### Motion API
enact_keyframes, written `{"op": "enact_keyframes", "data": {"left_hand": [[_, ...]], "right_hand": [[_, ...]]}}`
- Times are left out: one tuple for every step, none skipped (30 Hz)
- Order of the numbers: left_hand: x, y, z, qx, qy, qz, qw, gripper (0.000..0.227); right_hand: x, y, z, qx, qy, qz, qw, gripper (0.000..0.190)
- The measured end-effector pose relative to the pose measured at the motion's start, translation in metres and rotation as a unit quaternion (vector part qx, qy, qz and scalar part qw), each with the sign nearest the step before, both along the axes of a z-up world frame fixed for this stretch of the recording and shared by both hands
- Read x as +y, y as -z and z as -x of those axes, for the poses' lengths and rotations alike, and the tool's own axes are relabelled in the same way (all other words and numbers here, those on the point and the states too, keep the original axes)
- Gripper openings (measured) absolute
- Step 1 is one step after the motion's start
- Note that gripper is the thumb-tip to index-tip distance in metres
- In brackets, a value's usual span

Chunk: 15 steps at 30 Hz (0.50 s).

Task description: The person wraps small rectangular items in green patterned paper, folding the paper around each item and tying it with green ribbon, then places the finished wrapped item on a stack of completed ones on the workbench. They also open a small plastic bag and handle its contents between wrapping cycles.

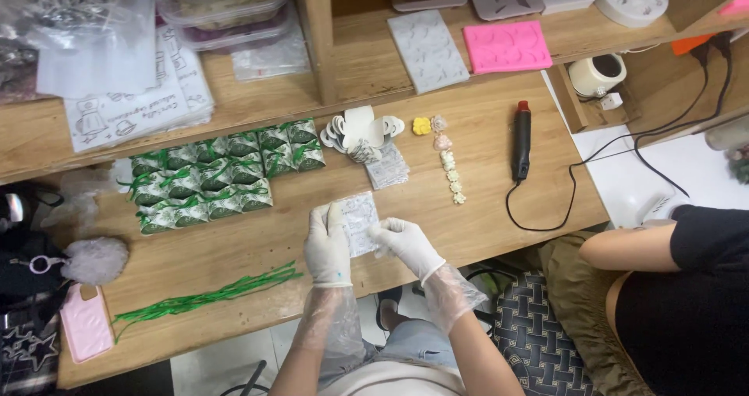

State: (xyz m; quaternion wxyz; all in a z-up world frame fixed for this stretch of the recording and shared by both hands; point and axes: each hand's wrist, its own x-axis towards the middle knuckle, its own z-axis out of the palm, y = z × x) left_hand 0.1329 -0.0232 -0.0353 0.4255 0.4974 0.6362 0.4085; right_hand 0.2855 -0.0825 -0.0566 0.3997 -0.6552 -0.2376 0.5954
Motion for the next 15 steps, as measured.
{"op": "enact_keyframes", "data": {"left_hand": [[0.006, 0.006, -0.006, 0.001, 0.003, 0.001, 1.0, 0.025], [0.013, 0.012, -0.013, 0.008, 0.029, 0.003, 1.0, 0.027], [0.02, 0.018, -0.019, 0.015, 0.054, 0.006, 0.998, 0.031], [0.031, 0.027, -0.024, 0.015, 0.057, 0.007, 0.998, 0.031], [0.043, 0.036, -0.029, 0.049, 0.084, -0.002, 0.995, 0.043], [0.055, 0.045, -0.033, 0.082, 0.11, -0.012, 0.99, 0.058], [0.07, 0.043, -0.044, 0.082, 0.112, -0.012, 0.99, 0.058], [0.084, 0.042, -0.053, 0.202, 0.167, -0.037, 0.964, 0.074], [0.099, 0.041, -0.062, 0.318, 0.219, -0.06, 0.921, 0.091], [0.109, 0.045, -0.071, 0.319, 0.219, -0.059, 0.92, 0.091], [0.12, 0.048, -0.08, 0.371, 0.263, -0.08, 0.887, 0.099], [0.133, 0.051, -0.092, 0.418, 0.304, -0.101, 0.85, 0.108], [0.14, 0.061, -0.1, 0.418, 0.303, -0.101, 0.851, 0.108], [0.149, 0.071, -0.107, 0.444, 0.317, -0.099, 0.832, 0.108], [0.157, 0.08, -0.114, 0.47, 0.33, -0.096, 0.813, 0.108]], "right_hand": [[0.005, 0.013, -0.012, 0.001, 0.003, 0.001, 1.0, 0.025], [0.011, 0.026, -0.025, 0.004, 0.066, -0.002, 0.998, 0.026], [0.016, 0.04, -0.039, 0.007, 0.128, -0.005, 0.992, 0.026], [0.023, 0.068, -0.059, 0.007, 0.131, -0.004, 0.991, 0.026], [0.031, 0.097, -0.08, -0.001, 0.175, 0.0, 0.985, 0.025], [0.039, 0.126, -0.101, -0.008, 0.217, 0.003, 0.976, 0.024], [0.046, 0.133, -0.114, -0.008, 0.219, 0.003, 0.976, 0.024], [0.053, 0.141, -0.126, -0.044, 0.195, 0.018, 0.98, 0.025], [0.059, 0.149, -0.137, -0.079, 0.169, 0.032, 0.982, 0.028], [0.066, 0.139, -0.137, -0.078, 0.17, 0.033, 0.982, 0.028], [0.072, 0.128, -0.137, -0.128, 0.125, 0.075, 0.981, 0.032], [0.082, 0.117, -0.14, -0.18, 0.078, 0.114, 0.974, 0.038], [0.087, 0.12, -0.142, -0.182, 0.078, 0.113, 0.974, 0.038], [0.095, 0.124, -0.144, -0.207, 0.042, 0.134, 0.968, 0.044], [0.102, 0.128, -0.145, -0.233, 0.005, 0.155, 0.96, 0.051]]}}
